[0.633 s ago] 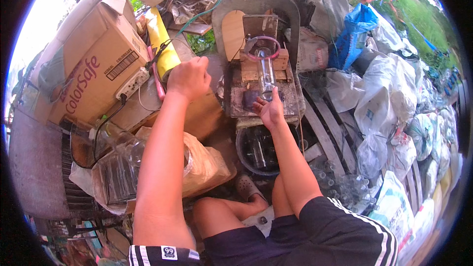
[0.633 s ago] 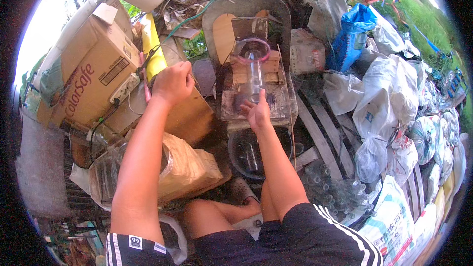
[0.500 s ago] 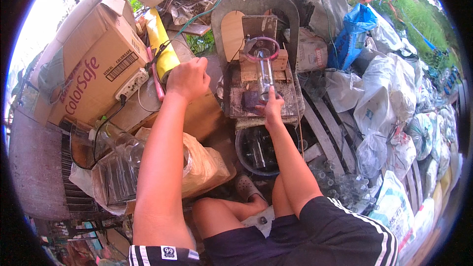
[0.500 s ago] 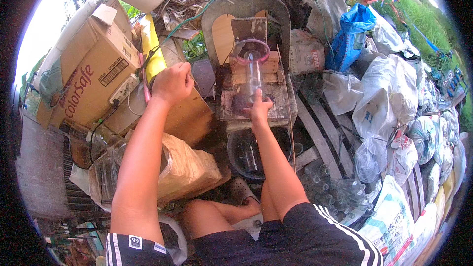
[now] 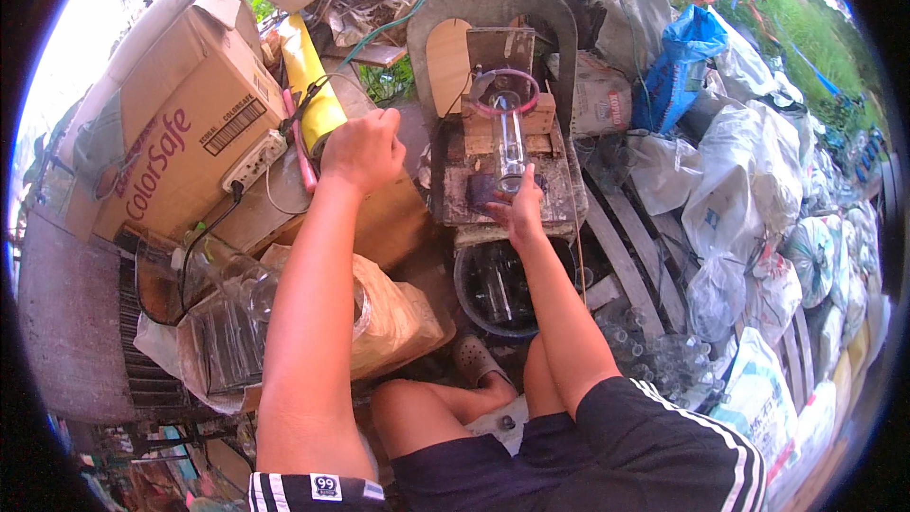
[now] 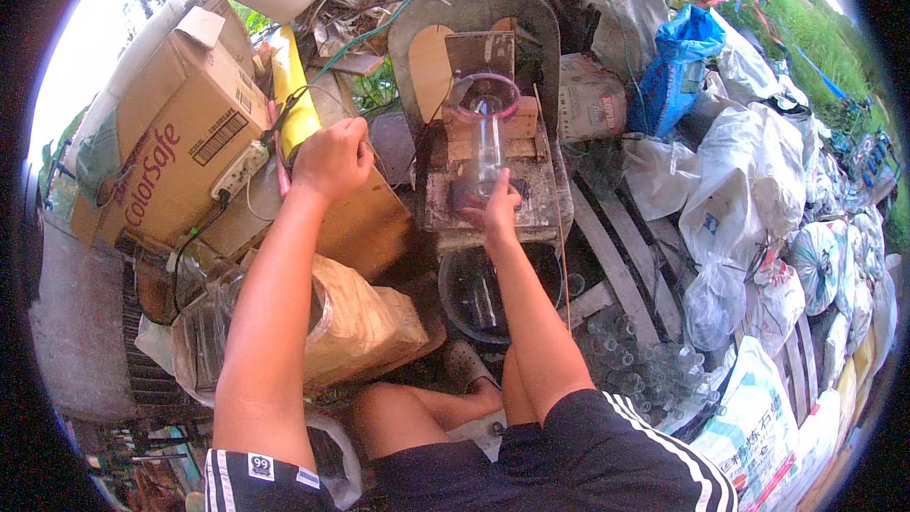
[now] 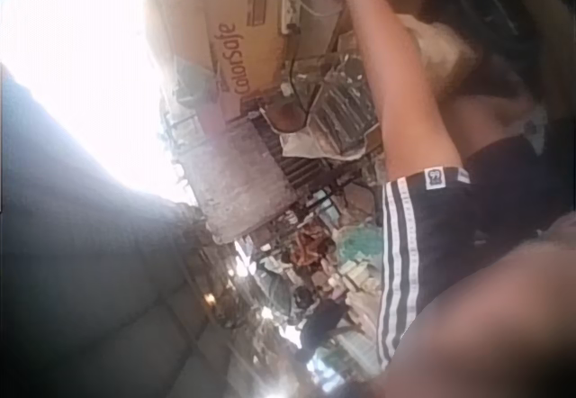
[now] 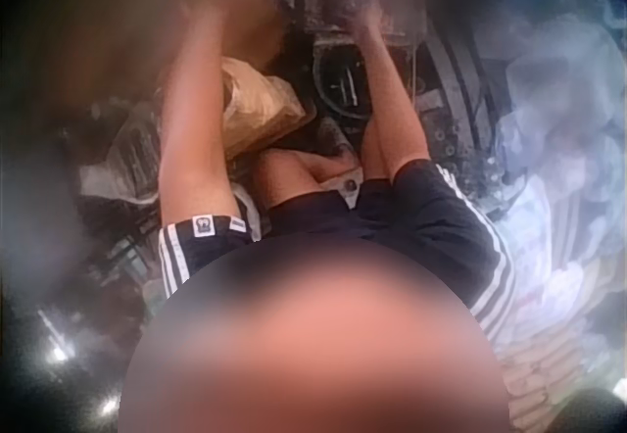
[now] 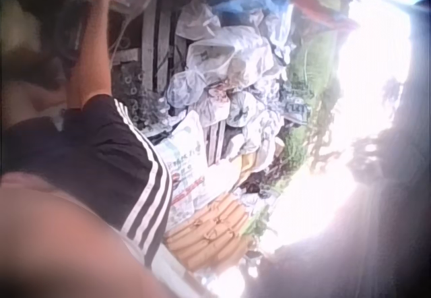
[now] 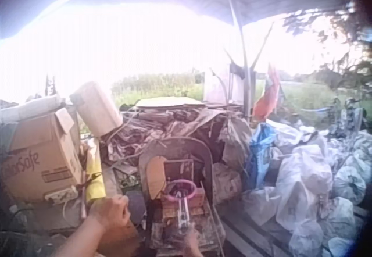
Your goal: The person sits on the ground and uses a grinding wheel to smooth the rim of a clear glass bottle. They repeatedly dip the bottle into a bucket of water and rotate it against the spinning wheel. After grinding, the person places the bottle into a sack with other bottles.
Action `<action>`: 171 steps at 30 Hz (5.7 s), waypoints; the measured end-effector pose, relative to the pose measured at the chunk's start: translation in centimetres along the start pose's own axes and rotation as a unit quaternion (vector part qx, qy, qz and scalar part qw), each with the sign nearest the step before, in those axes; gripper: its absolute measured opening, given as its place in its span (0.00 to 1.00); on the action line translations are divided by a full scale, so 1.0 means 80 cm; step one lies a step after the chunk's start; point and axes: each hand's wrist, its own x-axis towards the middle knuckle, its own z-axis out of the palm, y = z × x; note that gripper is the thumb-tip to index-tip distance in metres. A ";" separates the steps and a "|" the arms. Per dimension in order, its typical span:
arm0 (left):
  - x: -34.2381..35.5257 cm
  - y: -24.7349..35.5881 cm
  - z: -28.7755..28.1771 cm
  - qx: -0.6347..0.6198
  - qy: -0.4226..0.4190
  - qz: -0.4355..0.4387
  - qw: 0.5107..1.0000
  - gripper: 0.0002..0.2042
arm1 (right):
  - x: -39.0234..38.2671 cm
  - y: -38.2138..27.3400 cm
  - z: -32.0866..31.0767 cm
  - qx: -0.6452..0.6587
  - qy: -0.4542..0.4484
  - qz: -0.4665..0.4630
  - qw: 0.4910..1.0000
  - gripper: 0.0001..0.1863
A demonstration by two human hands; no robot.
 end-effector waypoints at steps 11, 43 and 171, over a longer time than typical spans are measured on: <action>-0.001 0.002 -0.003 -0.003 -0.005 -0.007 1.000 0.05 | 0.001 0.004 -0.011 0.215 -0.097 0.054 0.970 0.43; -0.001 0.000 -0.002 -0.001 -0.011 -0.006 1.000 0.05 | 0.008 0.003 -0.012 0.183 -0.101 0.027 0.978 0.43; -0.001 0.000 0.001 0.021 -0.017 -0.006 1.000 0.06 | -0.002 0.006 0.001 0.293 -0.068 0.070 0.951 0.36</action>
